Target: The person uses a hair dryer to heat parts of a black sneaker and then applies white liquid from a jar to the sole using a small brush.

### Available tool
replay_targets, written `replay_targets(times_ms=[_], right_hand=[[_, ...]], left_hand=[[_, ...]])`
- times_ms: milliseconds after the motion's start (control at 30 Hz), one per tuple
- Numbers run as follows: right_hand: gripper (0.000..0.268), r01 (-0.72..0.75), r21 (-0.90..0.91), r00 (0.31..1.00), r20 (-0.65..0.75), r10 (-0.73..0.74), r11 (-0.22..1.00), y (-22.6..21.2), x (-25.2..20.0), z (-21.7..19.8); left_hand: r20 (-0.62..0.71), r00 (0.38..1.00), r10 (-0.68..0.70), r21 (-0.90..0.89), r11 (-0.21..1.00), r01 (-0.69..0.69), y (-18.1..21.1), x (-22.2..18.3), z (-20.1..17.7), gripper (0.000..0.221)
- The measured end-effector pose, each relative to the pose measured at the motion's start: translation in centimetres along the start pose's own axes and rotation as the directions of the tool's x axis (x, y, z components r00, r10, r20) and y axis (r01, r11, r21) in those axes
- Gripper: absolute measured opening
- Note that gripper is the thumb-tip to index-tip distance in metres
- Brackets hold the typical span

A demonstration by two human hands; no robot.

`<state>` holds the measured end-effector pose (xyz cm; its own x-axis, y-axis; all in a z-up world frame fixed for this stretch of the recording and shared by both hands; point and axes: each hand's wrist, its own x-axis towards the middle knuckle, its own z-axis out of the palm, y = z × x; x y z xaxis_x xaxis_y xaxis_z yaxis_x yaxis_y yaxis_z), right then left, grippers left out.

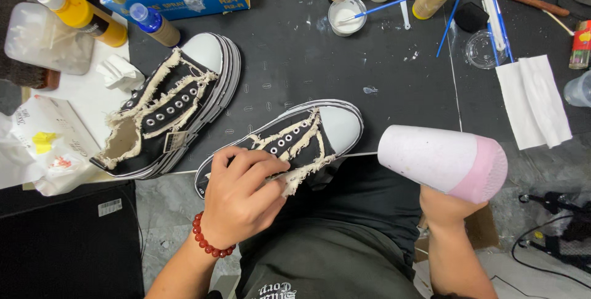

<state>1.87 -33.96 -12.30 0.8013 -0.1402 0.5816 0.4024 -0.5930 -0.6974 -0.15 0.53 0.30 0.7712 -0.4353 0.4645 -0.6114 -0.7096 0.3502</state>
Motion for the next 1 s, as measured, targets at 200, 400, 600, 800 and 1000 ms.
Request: replay_targets(times_ms=[200, 400, 600, 800, 1000], right_hand=[[0.042, 0.122, -0.02, 0.986, 0.115, -0.119, 0.992, 0.2, -0.9, 0.5], [0.043, 0.159, -0.023, 0.981, 0.119, -0.155, 0.987, 0.4, -0.1, 1.6], [0.044, 0.106, -0.042, 0.993, 0.061, -0.103, 0.994, 0.4, 1.0, 1.3], [0.043, 0.091, -0.08, 0.995, 0.036, -0.088, 0.993, -1.5, 2.3, 1.7], [0.047, 0.075, -0.218, 0.991, 0.122, -0.049, 0.973, -2.3, 4.3, 1.1]], left_hand=[[-0.025, 0.999, 0.021, 0.01, 1.0, -0.02, 0.6, -0.9, 0.8, 0.022], [-0.04, 0.999, 0.017, 0.037, 0.999, -0.015, 0.8, -0.9, 0.9, 0.022], [-0.027, 0.999, 0.023, 0.032, 0.999, -0.023, 0.9, -0.8, 0.6, 0.024], [-0.015, 1.0, -0.006, -0.013, 1.0, 0.006, 0.9, -0.6, 0.3, 0.028], [0.015, 0.999, -0.043, 0.022, 0.999, 0.042, 0.7, 0.5, -0.4, 0.029]])
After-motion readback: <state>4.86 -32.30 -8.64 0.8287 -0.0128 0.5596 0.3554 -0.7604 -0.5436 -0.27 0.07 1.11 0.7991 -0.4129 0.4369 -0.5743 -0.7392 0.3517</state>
